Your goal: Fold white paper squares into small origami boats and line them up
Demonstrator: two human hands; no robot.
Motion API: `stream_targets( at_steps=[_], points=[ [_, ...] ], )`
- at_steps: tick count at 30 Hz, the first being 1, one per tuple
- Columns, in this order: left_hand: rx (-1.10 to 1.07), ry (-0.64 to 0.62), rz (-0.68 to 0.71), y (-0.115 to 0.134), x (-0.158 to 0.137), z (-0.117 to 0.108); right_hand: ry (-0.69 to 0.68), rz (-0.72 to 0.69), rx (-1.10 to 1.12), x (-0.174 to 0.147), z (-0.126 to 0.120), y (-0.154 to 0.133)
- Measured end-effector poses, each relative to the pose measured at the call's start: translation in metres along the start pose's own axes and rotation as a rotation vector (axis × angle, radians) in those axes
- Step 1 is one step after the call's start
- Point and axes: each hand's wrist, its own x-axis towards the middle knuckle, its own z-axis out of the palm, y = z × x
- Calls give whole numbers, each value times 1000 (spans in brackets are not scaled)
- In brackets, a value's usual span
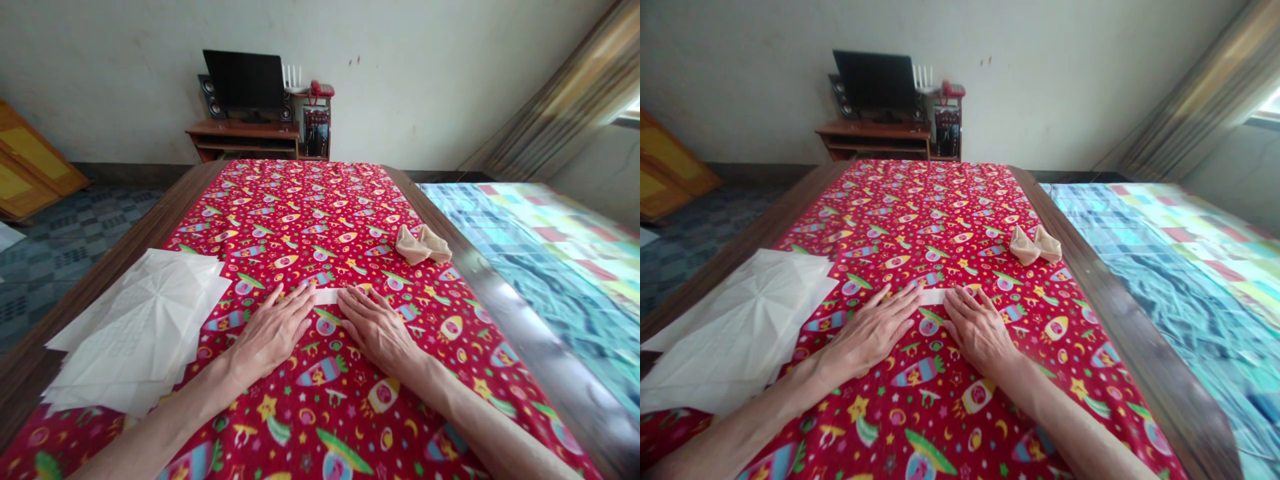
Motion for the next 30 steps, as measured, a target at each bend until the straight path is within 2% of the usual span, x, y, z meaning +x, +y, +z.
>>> stream_targets(
  at_steps=[7, 12, 15, 20, 25, 30],
  points=[
    [-3, 61, -31, -8, -10, 1, 80, 54, 15, -4, -1, 6],
    [-127, 243, -46, -14, 7, 6, 206, 103, 126, 14, 2, 17],
    [-216, 275, -55, -18, 19, 7, 228, 121, 102, 24, 5, 24],
    [-290, 326, -77, -23, 26, 10, 246, 62, 116, 24, 4, 22],
    [-307, 342, -90, -25, 23, 18, 163, 104, 79, 17, -4, 12],
    [-335, 361, -126, -25, 20, 19, 88, 217, 315, 20, -3, 11]
  ],
)
